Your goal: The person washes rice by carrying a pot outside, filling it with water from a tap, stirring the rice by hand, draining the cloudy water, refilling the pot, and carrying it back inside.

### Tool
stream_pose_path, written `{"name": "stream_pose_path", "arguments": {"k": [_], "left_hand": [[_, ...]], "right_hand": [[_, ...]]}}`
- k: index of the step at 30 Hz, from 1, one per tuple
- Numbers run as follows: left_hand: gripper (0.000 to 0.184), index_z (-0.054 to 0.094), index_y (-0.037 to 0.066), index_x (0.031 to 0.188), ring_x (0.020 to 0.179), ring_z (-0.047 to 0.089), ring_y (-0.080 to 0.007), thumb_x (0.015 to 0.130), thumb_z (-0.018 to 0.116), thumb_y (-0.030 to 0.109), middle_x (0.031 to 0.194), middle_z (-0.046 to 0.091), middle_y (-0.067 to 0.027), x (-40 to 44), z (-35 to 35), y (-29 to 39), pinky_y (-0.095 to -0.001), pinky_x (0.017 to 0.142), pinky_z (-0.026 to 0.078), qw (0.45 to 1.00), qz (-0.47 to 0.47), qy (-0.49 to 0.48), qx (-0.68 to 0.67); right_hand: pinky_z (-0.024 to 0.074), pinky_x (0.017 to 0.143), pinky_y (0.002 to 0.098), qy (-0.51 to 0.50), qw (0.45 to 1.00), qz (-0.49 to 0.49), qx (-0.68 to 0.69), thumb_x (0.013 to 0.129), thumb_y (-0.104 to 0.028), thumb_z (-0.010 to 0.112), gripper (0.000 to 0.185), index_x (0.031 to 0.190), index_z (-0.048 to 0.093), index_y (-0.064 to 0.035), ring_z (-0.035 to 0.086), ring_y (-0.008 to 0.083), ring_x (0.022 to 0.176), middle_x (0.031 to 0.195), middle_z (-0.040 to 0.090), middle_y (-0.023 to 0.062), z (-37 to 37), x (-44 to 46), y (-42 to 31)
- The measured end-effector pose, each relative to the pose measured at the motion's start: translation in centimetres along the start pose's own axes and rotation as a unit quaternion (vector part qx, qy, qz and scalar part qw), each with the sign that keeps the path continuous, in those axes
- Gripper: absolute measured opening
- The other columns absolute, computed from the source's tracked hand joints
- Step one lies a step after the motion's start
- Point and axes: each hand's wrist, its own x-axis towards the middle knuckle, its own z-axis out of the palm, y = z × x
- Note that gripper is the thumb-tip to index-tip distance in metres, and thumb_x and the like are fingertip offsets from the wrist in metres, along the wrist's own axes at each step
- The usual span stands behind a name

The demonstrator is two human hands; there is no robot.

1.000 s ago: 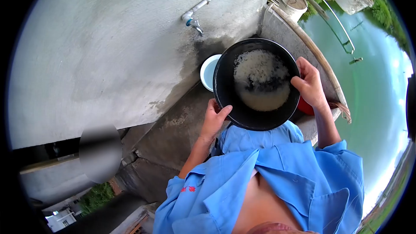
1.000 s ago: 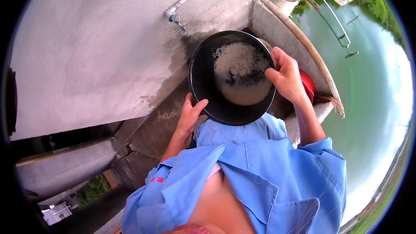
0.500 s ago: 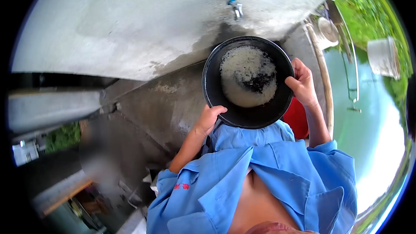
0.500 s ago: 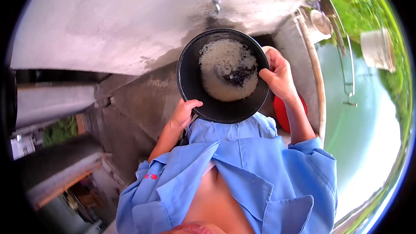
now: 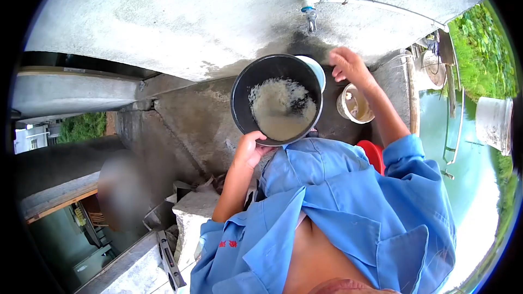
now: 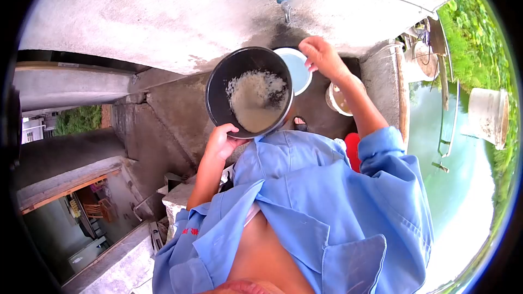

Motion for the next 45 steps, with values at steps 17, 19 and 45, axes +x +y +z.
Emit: {"name": "stream_pose_path", "arguments": {"k": [17, 19, 45], "left_hand": [[0.027, 0.041, -0.014, 0.090, 0.079, 0.052, -0.0434, 0.070, 0.040, 0.004, 0.082, 0.049, -0.0320, 14.1, 9.4, 0.8, -0.0566, 0.079, 0.041, 0.989, -0.142, 0.039, -0.033], [0.018, 0.040, -0.008, 0.084, 0.065, 0.053, -0.0364, 0.071, 0.042, 0.004, 0.071, 0.049, -0.0248, 15.2, 10.4, 1.7, -0.0540, 0.072, 0.046, 0.985, -0.170, 0.021, -0.022], [0.038, 0.032, -0.009, 0.100, 0.066, 0.057, -0.0372, 0.064, 0.042, -0.001, 0.084, 0.050, -0.0254, 21.0, 13.0, 6.4, -0.0467, 0.056, 0.054, 0.936, -0.220, -0.146, 0.232]], "right_hand": [[0.0422, 0.073, 0.0429, 0.039, 0.909, -0.076, -0.408, 0.067, -0.018, 0.056, 0.032, 0.089, 0.048, 0.0047, 0.054, 0.0379, 0.081, 0.081, 0.056, 0.0242, 0.2, 12.7, -1.1], [0.0417, 0.066, 0.0420, -0.058, 0.909, -0.080, -0.404, 0.068, -0.015, 0.055, 0.036, 0.099, 0.047, 0.0012, 0.054, 0.0343, 0.073, 0.074, 0.056, 0.0185, -1.1, 12.7, -1.8], [0.0438, 0.074, 0.0405, -0.050, 0.817, -0.114, -0.562, 0.071, -0.027, 0.059, 0.039, 0.108, 0.051, -0.0134, 0.054, 0.0302, 0.088, 0.092, 0.052, 0.0116, -1.5, 10.7, -5.9]]}}
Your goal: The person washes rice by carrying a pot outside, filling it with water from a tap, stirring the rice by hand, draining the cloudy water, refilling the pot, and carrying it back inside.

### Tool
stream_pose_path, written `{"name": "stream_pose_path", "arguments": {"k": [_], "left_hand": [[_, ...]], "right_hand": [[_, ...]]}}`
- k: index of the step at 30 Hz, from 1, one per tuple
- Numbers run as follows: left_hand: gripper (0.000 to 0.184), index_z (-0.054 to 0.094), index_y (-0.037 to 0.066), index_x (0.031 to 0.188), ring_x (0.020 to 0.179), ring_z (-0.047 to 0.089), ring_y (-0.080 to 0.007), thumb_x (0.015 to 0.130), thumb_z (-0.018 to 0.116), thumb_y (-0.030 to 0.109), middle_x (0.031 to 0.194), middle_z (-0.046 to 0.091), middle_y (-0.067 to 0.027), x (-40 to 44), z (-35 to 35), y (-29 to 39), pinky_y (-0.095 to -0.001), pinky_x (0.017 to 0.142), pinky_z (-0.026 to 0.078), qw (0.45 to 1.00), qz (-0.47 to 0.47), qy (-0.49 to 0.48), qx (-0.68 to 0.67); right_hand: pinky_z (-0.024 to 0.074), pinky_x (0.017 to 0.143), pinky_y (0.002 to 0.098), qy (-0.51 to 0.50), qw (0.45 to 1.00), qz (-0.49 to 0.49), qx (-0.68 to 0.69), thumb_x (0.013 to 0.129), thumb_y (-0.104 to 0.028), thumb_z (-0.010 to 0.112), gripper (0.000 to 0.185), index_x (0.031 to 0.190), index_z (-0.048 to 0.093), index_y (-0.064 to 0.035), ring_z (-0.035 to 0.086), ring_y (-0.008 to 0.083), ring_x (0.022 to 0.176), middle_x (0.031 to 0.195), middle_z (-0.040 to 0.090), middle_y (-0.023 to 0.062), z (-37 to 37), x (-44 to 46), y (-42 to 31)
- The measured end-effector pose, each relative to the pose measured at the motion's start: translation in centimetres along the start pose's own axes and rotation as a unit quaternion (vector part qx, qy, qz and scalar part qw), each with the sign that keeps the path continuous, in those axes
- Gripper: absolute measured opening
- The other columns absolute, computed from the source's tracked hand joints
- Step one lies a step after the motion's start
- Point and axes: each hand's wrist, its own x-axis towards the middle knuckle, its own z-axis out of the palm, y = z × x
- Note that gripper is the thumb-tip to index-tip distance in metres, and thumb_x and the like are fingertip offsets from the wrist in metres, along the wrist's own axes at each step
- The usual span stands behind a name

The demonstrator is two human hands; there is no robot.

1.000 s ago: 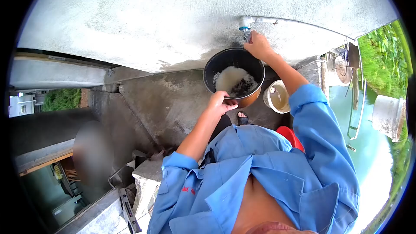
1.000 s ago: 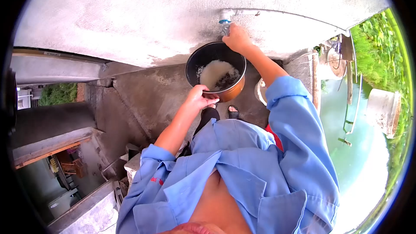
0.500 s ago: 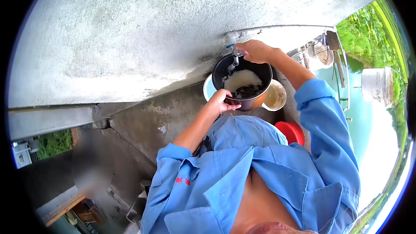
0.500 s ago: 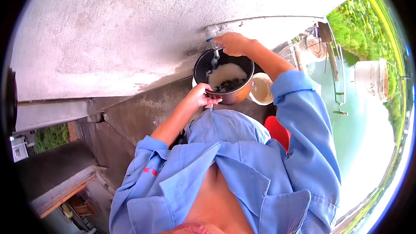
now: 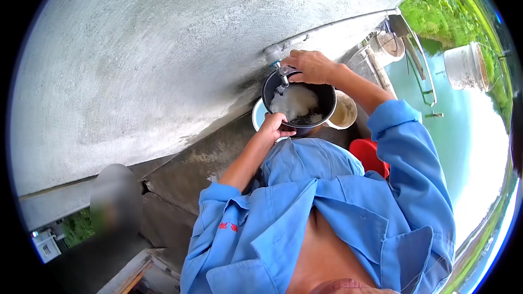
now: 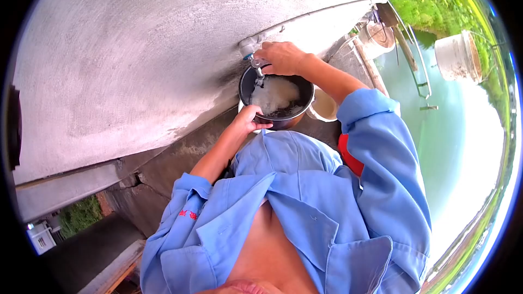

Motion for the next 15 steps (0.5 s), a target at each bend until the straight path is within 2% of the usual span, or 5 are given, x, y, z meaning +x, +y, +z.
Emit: {"name": "stream_pose_path", "arguments": {"k": [4, 8, 11, 12, 15], "left_hand": [[0.042, 0.030, -0.004, 0.102, 0.062, 0.057, -0.0353, 0.062, 0.044, -0.001, 0.084, 0.051, -0.0226, -0.3, -1.1, -0.1, -0.0450, 0.046, 0.053, 0.999, 0.020, 0.017, 0.036], [0.050, 0.027, 0.000, 0.106, 0.064, 0.057, -0.0339, 0.060, 0.046, -0.003, 0.086, 0.049, -0.0208, -1.4, -1.7, -0.4, -0.0438, 0.045, 0.052, 0.995, 0.058, 0.051, 0.055], [0.069, 0.014, 0.009, 0.115, 0.072, 0.055, -0.0351, 0.056, 0.047, -0.006, 0.101, 0.037, -0.0216, -0.4, -2.8, -1.1, -0.0459, 0.047, 0.052, 0.993, 0.062, 0.097, 0.037], [0.069, 0.014, 0.009, 0.115, 0.072, 0.055, -0.0351, 0.056, 0.047, -0.006, 0.101, 0.037, -0.0216, -0.3, -3.1, -1.3, -0.0459, 0.047, 0.052, 0.993, 0.061, 0.098, 0.040], [0.072, 0.012, 0.009, 0.116, 0.077, 0.054, -0.0374, 0.055, 0.046, -0.007, 0.105, 0.033, -0.0223, -0.5, -3.2, -1.7, -0.0490, 0.051, 0.051, 0.992, 0.082, 0.092, 0.007]], "right_hand": [[0.0441, 0.073, 0.0397, 0.054, 0.998, 0.037, 0.009, 0.071, -0.031, 0.059, 0.036, 0.101, 0.054, -0.0126, 0.054, 0.0291, 0.088, 0.090, 0.052, 0.0106, 0.9, -0.7, -0.9], [0.0443, 0.074, 0.0381, 0.080, 0.995, 0.061, 0.008, 0.073, -0.032, 0.058, 0.037, 0.105, 0.053, -0.0131, 0.053, 0.0280, 0.087, 0.091, 0.052, 0.0090, 1.2, -1.1, -1.3], [0.0444, 0.073, 0.0382, 0.102, 0.993, 0.064, -0.002, 0.073, -0.032, 0.058, 0.035, 0.103, 0.053, -0.0134, 0.053, 0.0276, 0.087, 0.090, 0.052, 0.0089, 1.6, -1.2, -1.4], [0.0444, 0.073, 0.0382, 0.104, 0.992, 0.066, 0.000, 0.073, -0.032, 0.058, 0.035, 0.103, 0.053, -0.0134, 0.053, 0.0276, 0.087, 0.090, 0.052, 0.0089, 1.8, -1.2, -1.5], [0.0447, 0.073, 0.0387, 0.145, 0.987, 0.074, 0.014, 0.070, -0.033, 0.060, 0.030, 0.093, 0.058, -0.0129, 0.054, 0.0278, 0.086, 0.085, 0.054, 0.0091, 2.1, -1.2, -1.5]]}}
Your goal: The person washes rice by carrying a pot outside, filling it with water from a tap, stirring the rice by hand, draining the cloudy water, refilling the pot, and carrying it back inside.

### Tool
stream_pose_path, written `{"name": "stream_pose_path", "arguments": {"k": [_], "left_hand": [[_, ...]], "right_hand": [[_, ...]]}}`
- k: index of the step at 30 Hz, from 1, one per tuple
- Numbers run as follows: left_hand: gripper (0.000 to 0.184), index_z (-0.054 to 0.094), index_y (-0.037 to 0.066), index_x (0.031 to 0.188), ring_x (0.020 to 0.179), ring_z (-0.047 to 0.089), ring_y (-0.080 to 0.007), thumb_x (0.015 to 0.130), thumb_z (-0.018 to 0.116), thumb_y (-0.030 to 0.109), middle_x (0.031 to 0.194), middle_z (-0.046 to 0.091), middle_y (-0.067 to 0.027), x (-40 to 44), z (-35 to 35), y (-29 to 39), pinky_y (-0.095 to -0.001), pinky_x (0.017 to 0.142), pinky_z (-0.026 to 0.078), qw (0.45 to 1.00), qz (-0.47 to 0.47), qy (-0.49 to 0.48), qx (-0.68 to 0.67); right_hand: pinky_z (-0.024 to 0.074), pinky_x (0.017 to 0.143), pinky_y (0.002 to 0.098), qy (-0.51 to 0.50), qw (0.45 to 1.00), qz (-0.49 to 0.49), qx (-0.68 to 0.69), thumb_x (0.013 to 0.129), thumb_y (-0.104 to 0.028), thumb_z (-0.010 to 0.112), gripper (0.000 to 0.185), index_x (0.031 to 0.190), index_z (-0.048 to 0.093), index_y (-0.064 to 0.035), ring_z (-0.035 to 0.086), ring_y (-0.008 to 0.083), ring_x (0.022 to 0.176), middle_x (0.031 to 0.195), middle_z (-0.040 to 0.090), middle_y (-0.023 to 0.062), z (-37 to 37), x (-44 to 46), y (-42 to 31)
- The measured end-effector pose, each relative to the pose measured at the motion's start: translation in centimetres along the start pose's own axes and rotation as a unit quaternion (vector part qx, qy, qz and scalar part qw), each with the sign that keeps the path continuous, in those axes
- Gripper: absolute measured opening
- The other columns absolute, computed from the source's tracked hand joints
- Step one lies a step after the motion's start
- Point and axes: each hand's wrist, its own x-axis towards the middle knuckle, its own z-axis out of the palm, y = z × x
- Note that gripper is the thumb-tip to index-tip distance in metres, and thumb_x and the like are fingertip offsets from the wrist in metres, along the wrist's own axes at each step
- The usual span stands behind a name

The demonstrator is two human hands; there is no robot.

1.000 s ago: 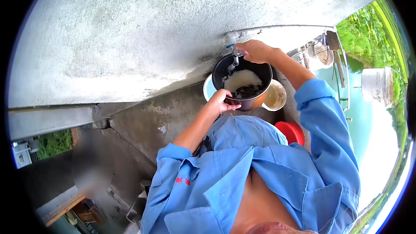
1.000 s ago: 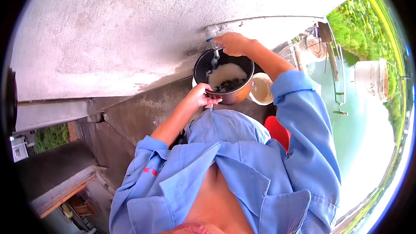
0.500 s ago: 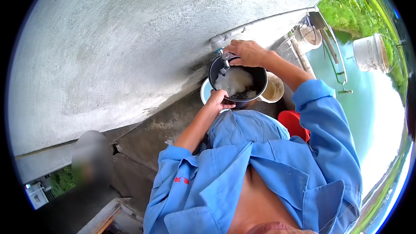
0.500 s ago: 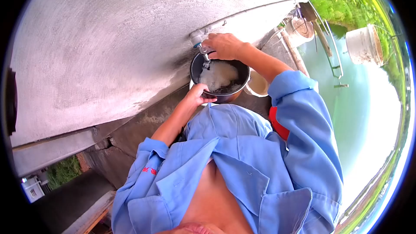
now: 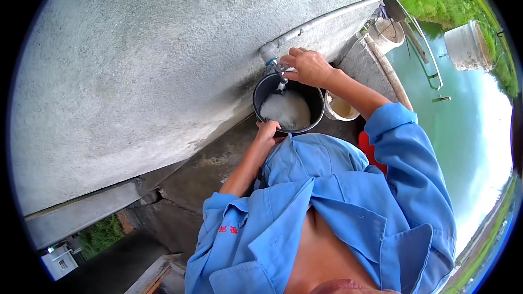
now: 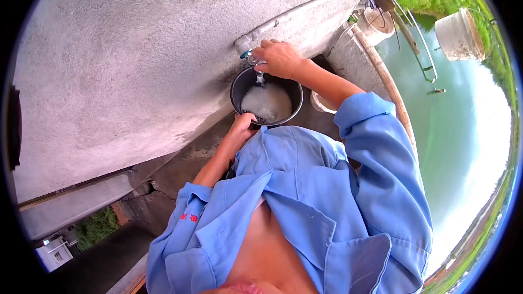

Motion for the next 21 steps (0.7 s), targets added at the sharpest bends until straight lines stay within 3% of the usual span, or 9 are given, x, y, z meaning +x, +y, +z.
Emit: {"name": "stream_pose_path", "arguments": {"k": [2, 3, 5, 6, 9, 11, 15, 18, 21], "left_hand": [[0.048, 0.035, 0.001, 0.101, 0.063, 0.054, -0.0286, 0.055, 0.044, -0.008, 0.083, 0.044, -0.0131, -1.4, 0.8, 0.2, -0.0445, 0.052, 0.050, 0.997, 0.014, 0.076, 0.000], [0.048, 0.035, 0.001, 0.101, 0.063, 0.054, -0.0286, 0.055, 0.044, -0.008, 0.083, 0.044, -0.0131, -1.0, 0.4, 0.1, -0.0445, 0.052, 0.050, 0.997, 0.014, 0.076, 0.002], [0.076, 0.009, 0.010, 0.118, 0.081, 0.052, -0.0396, 0.054, 0.046, -0.009, 0.106, 0.033, -0.0222, 0.3, -0.8, -0.6, -0.0521, 0.056, 0.051, 1.000, -0.003, 0.006, -0.006], [0.076, 0.009, 0.010, 0.118, 0.081, 0.052, -0.0396, 0.054, 0.046, -0.009, 0.106, 0.033, -0.0222, 0.6, -0.9, -0.8, -0.0521, 0.056, 0.051, 1.000, -0.002, 0.005, -0.003], [0.072, 0.015, 0.008, 0.117, 0.083, 0.052, -0.0389, 0.055, 0.046, -0.007, 0.103, 0.036, -0.0212, 1.0, -1.4, -0.9, -0.0530, 0.058, 0.050, 0.999, -0.027, 0.030, -0.007], [0.064, 0.023, 0.006, 0.114, 0.084, 0.053, -0.0375, 0.056, 0.047, -0.005, 0.100, 0.040, -0.0206, 0.4, -1.8, -0.8, -0.0530, 0.059, 0.050, 0.999, -0.024, -0.043, -0.007], [0.056, 0.029, 0.000, 0.110, 0.083, 0.053, -0.0371, 0.057, 0.048, -0.002, 0.100, 0.042, -0.0218, 4.0, -3.5, -1.5, -0.0513, 0.059, 0.050, 0.998, -0.056, -0.015, -0.013], [0.035, 0.041, -0.006, 0.094, 0.075, 0.055, -0.0378, 0.059, 0.047, 0.001, 0.090, 0.048, -0.0223, 5.3, -4.5, -0.9, -0.0492, 0.057, 0.051, 0.996, -0.074, -0.030, 0.027], [0.028, 0.040, -0.008, 0.087, 0.072, 0.055, -0.0391, 0.061, 0.044, -0.001, 0.089, 0.048, -0.0238, 2.6, -3.0, 0.3, -0.0510, 0.057, 0.051, 0.996, -0.066, -0.043, 0.039]], "right_hand": [[0.0445, 0.073, 0.0383, -0.018, 1.000, -0.002, -0.015, 0.073, -0.032, 0.059, 0.034, 0.101, 0.054, -0.0134, 0.053, 0.0273, 0.088, 0.089, 0.052, 0.0088, 0.0, -0.1, 0.1], [0.0445, 0.073, 0.0383, -0.016, 1.000, -0.001, -0.015, 0.073, -0.032, 0.059, 0.034, 0.101, 0.054, -0.0134, 0.053, 0.0273, 0.088, 0.089, 0.052, 0.0088, 0.0, -0.1, 0.0], [0.0445, 0.073, 0.0381, -0.012, 1.000, 0.006, -0.013, 0.073, -0.032, 0.060, 0.035, 0.101, 0.054, -0.0132, 0.053, 0.0272, 0.089, 0.089, 0.052, 0.0090, 0.0, -0.3, -0.2], [0.0445, 0.073, 0.0381, -0.011, 1.000, 0.008, -0.014, 0.073, -0.032, 0.060, 0.035, 0.101, 0.054, -0.0132, 0.053, 0.0272, 0.089, 0.089, 0.052, 0.0090, 0.0, -0.3, -0.2], [0.0444, 0.074, 0.0380, -0.003, 1.000, 0.024, -0.017, 0.072, -0.032, 0.060, 0.034, 0.100, 0.055, -0.0133, 0.052, 0.0273, 0.090, 0.090, 0.052, 0.0095, 0.4, -0.2, -0.7], [0.0436, 0.076, 0.0377, -0.021, 0.998, 0.062, -0.019, 0.072, -0.033, 0.060, 0.033, 0.099, 0.056, -0.0137, 0.051, 0.0271, 0.092, 0.091, 0.052, 0.0099, 0.3, -0.2, -1.1], [0.0440, 0.076, 0.0365, -0.027, 0.996, 0.065, -0.061, 0.071, -0.035, 0.060, 0.036, 0.097, 0.056, -0.0103, 0.051, 0.0264, 0.094, 0.094, 0.053, 0.0095, 1.2, 0.6, -1.0], [0.0454, 0.072, 0.0379, -0.001, 0.997, 0.067, -0.035, 0.070, -0.033, 0.061, 0.036, 0.095, 0.054, -0.0078, 0.053, 0.0273, 0.091, 0.092, 0.054, 0.0104, 1.7, 0.8, -1.0], [0.0457, 0.070, 0.0385, 0.000, 0.997, 0.072, -0.037, 0.072, -0.032, 0.059, 0.035, 0.097, 0.054, -0.0077, 0.055, 0.0278, 0.088, 0.090, 0.055, 0.0113, 1.3, 0.6, -1.4]]}}
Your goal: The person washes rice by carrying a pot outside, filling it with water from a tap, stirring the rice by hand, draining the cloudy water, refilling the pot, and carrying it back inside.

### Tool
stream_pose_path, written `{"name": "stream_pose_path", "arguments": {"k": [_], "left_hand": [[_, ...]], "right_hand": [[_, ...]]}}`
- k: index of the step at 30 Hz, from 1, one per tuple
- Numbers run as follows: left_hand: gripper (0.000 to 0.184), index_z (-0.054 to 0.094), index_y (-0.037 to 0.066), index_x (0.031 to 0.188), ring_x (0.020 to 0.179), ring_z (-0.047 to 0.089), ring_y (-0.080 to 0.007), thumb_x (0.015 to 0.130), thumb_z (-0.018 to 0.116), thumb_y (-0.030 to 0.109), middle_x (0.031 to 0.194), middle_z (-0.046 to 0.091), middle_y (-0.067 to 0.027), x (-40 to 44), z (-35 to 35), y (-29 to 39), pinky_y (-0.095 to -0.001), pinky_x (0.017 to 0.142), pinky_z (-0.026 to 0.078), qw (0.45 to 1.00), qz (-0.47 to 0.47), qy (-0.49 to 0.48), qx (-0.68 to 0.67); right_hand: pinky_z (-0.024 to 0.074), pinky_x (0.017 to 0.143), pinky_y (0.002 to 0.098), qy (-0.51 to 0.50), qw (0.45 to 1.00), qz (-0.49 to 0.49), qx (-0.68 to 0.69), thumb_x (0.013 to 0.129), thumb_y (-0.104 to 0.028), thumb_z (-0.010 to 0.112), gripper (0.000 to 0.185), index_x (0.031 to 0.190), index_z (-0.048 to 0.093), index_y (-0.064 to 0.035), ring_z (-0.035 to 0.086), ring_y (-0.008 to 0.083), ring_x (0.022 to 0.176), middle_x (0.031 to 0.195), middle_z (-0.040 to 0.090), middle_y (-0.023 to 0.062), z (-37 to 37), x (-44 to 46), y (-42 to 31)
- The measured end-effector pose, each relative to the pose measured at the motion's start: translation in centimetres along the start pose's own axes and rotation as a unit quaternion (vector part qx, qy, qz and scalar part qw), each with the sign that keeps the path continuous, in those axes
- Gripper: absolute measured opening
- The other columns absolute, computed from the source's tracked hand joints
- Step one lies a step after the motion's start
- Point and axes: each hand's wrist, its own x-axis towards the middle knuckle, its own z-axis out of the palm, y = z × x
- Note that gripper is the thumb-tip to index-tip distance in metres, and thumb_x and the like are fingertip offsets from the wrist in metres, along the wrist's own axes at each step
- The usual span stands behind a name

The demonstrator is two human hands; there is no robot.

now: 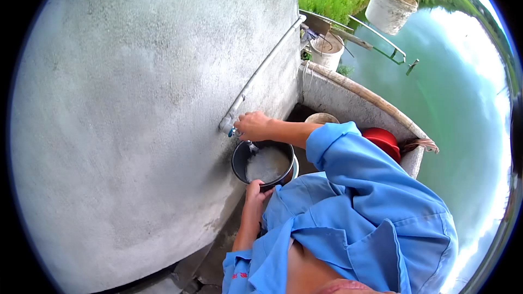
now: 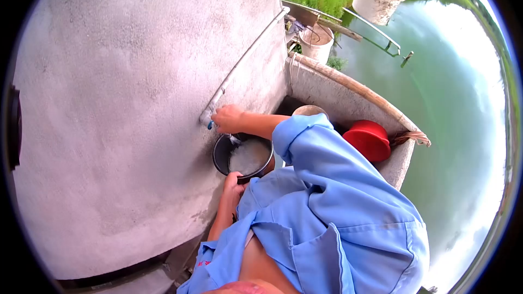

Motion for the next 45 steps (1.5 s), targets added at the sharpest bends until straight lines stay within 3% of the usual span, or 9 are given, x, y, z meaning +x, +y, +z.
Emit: {"name": "stream_pose_path", "arguments": {"k": [16, 22, 26, 29, 33, 35, 39, 41, 45], "left_hand": [[0.032, 0.038, -0.008, 0.092, 0.079, 0.053, -0.0428, 0.061, 0.043, -0.005, 0.093, 0.046, -0.0259, -2.0, 0.7, -0.7, -0.0577, 0.063, 0.049, 0.999, 0.024, 0.025, 0.041], [0.034, 0.037, -0.003, 0.098, 0.090, 0.049, -0.0409, 0.066, 0.044, 0.002, 0.099, 0.043, -0.0218, 1.2, 1.1, -2.6, -0.0575, 0.070, 0.047, 0.994, -0.051, 0.068, 0.067], [0.038, 0.037, 0.001, 0.100, 0.089, 0.050, -0.0394, 0.064, 0.046, 0.003, 0.099, 0.043, -0.0203, 1.6, 4.1, -4.1, -0.0571, 0.069, 0.046, 0.988, -0.046, 0.062, 0.132], [0.038, 0.039, 0.001, 0.098, 0.086, 0.051, -0.0381, 0.060, 0.046, 0.000, 0.093, 0.045, -0.0185, 2.7, 7.0, -4.8, -0.0562, 0.067, 0.047, 0.987, -0.099, 0.017, 0.125], [0.032, 0.044, -0.002, 0.085, 0.071, 0.055, -0.0347, 0.054, 0.044, -0.004, 0.077, 0.047, -0.0150, 0.1, 12.8, -5.0, -0.0563, 0.054, 0.047, 0.985, 0.004, -0.016, 0.171], [0.046, 0.040, 0.000, 0.101, 0.073, 0.057, -0.0331, 0.056, 0.044, -0.005, 0.086, 0.048, -0.0180, -3.5, 16.1, -4.0, -0.0476, 0.048, 0.052, 0.962, 0.041, -0.054, 0.264], [0.064, 0.026, 0.009, 0.117, 0.080, 0.054, -0.0273, 0.058, 0.044, -0.007, 0.100, 0.043, -0.0154, -3.4, 16.7, -3.9, -0.0403, 0.048, 0.052, 0.930, 0.189, -0.129, 0.288], [0.061, 0.032, 0.006, 0.117, 0.081, 0.050, -0.0191, 0.059, 0.044, -0.008, 0.101, 0.045, -0.0093, -3.7, 16.5, -3.4, -0.0278, 0.067, 0.045, 0.893, 0.282, -0.159, 0.312], [0.035, 0.050, -0.001, 0.097, 0.077, 0.053, -0.0164, 0.062, 0.047, -0.008, 0.090, 0.054, -0.0060, -6.4, 16.4, -2.1, -0.0278, 0.068, 0.045, 0.901, 0.301, -0.178, 0.258]], "right_hand": [[0.0466, 0.062, 0.0418, 0.035, 0.993, 0.063, 0.095, 0.079, -0.022, 0.044, 0.024, 0.099, 0.057, -0.0151, 0.059, 0.0293, 0.074, 0.078, 0.061, 0.0119, 3.5, 0.8, -1.4], [0.0430, 0.074, 0.0425, 0.100, 0.929, 0.012, 0.357, 0.075, -0.020, 0.048, 0.030, 0.100, 0.055, -0.0051, 0.055, 0.0370, 0.080, 0.085, 0.058, 0.0193, 1.6, -3.6, 0.5], [0.0432, 0.074, 0.0418, 0.036, 0.951, 0.041, 0.305, 0.071, -0.021, 0.051, 0.030, 0.094, 0.057, -0.0031, 0.055, 0.0346, 0.082, 0.085, 0.059, 0.0185, 4.1, -10.6, 6.0], [0.0444, 0.075, 0.0401, 0.085, 0.925, 0.210, 0.303, 0.068, -0.020, 0.051, 0.025, 0.087, 0.061, -0.0054, 0.057, 0.0330, 0.080, 0.084, 0.060, 0.0159, 5.9, -18.0, 9.6], [0.0445, 0.075, 0.0391, 0.087, 0.860, 0.420, 0.277, 0.072, -0.028, 0.057, 0.032, 0.094, 0.057, -0.0051, 0.055, 0.0331, 0.089, 0.095, 0.057, 0.0198, 7.6, -26.1, 12.8], [0.0432, 0.077, 0.0391, 0.091, 0.831, 0.441, 0.326, 0.075, -0.036, 0.057, 0.048, 0.104, 0.049, 0.0013, 0.054, 0.0351, 0.090, 0.095, 0.056, 0.0214, 7.8, -28.9, 13.8], [0.0449, 0.049, 0.0224, 0.163, 0.663, 0.448, 0.577, 0.081, -0.028, 0.056, 0.035, 0.100, 0.050, 0.0002, 0.053, 0.0092, 0.060, 0.076, 0.056, 0.0074, 3.8, -30.7, 11.4], [0.0454, 0.050, 0.0219, 0.188, 0.664, 0.418, 0.590, 0.082, -0.025, 0.055, 0.028, 0.095, 0.048, -0.0014, 0.053, 0.0084, 0.061, 0.073, 0.053, 0.0041, 2.7, -30.9, 11.0], [0.0439, 0.050, 0.0197, 0.245, 0.696, 0.319, 0.594, 0.081, -0.015, 0.057, 0.016, 0.081, 0.044, -0.0051, 0.050, 0.0049, 0.060, 0.066, 0.048, -0.0021, 0.6, -30.3, 10.4]]}}
